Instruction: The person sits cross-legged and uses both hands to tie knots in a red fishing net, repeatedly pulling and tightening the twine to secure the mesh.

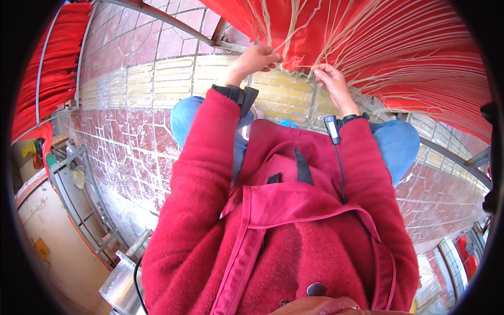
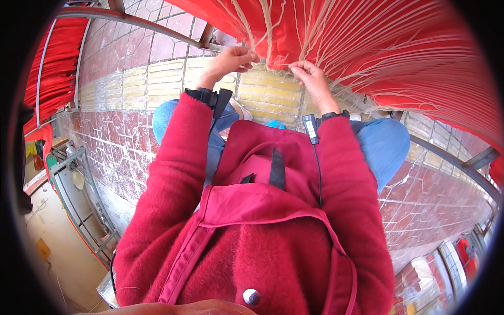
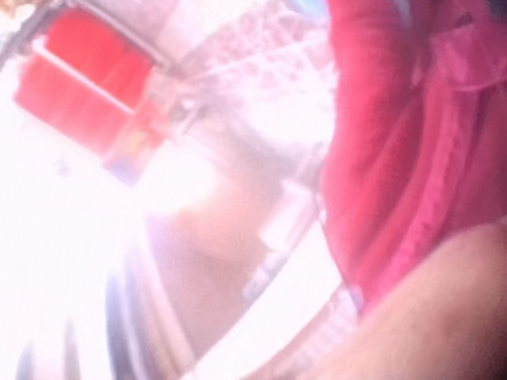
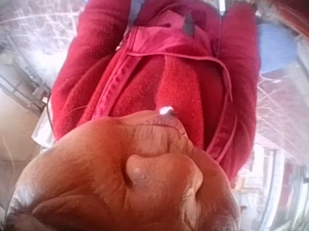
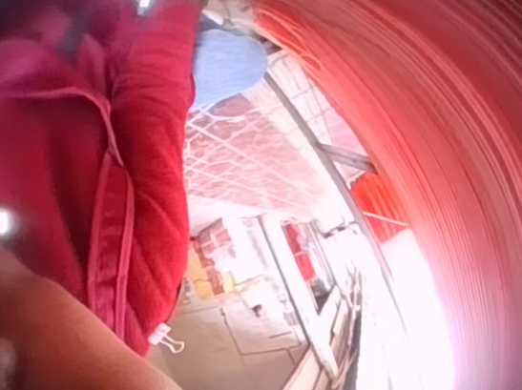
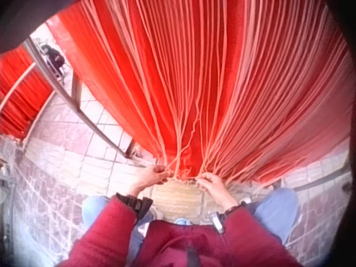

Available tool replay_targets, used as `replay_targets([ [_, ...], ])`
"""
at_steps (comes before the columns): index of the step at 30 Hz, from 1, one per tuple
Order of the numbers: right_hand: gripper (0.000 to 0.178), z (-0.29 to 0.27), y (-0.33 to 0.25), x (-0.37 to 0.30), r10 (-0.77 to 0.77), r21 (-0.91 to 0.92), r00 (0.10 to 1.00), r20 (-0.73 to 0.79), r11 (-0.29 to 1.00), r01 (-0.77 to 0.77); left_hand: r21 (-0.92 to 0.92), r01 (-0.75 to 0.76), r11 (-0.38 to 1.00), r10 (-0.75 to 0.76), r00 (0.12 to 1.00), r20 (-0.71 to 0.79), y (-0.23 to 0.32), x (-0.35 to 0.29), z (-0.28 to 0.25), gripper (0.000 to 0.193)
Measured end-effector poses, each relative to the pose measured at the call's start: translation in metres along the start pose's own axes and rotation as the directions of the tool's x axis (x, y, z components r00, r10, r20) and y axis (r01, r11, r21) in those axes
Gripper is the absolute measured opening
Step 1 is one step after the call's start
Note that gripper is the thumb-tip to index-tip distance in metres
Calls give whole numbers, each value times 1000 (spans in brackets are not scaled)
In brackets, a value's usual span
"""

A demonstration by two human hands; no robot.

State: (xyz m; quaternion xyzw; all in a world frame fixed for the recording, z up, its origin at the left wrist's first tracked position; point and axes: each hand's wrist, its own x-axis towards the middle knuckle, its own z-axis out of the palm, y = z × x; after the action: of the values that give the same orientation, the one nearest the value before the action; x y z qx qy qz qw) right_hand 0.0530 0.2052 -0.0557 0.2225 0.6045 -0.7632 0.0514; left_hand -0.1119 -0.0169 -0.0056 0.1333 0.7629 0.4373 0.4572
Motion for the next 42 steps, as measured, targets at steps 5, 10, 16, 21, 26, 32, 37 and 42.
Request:
replay_targets([
  [5, 15, 2, 12, -5, 51, -113, 999, 5, 992, -50, -93, 131, 987, -137, 988, -70, -27, 12, 8, 27],
  [10, 15, 8, 12, -14, 88, -92, 996, 12, 992, -86, -610, 36, 791, -183, 966, -182, -42, 10, 1, 23],
  [16, 15, 20, -12, -35, 69, 29, 990, 123, 997, -73, -865, -81, 494, -192, 961, -200, -37, 9, -6, 20],
  [21, 13, 22, -43, -54, -23, 96, 987, 157, 995, 8, -876, -101, 471, -112, 978, -173, -10, -6, -8, 25],
  [26, 11, 32, -80, -75, -152, 274, 975, 164, 956, 103, -801, -90, 591, -35, 990, -137, 24, -42, -9, 22],
  [32, 12, 56, -122, -83, -234, 411, 958, 166, 900, 148, -142, -200, 969, 157, 952, -264, 38, -64, -12, 33],
  [37, 14, 65, -142, -89, -216, 415, 966, 143, 899, 139, 336, -281, 899, 378, 886, -270, 36, -66, -18, 43],
  [42, 15, 70, -148, -89, -207, 436, 964, 166, 892, 117, 146, -403, 903, 429, 838, -338, 44, -69, -20, 35],
])
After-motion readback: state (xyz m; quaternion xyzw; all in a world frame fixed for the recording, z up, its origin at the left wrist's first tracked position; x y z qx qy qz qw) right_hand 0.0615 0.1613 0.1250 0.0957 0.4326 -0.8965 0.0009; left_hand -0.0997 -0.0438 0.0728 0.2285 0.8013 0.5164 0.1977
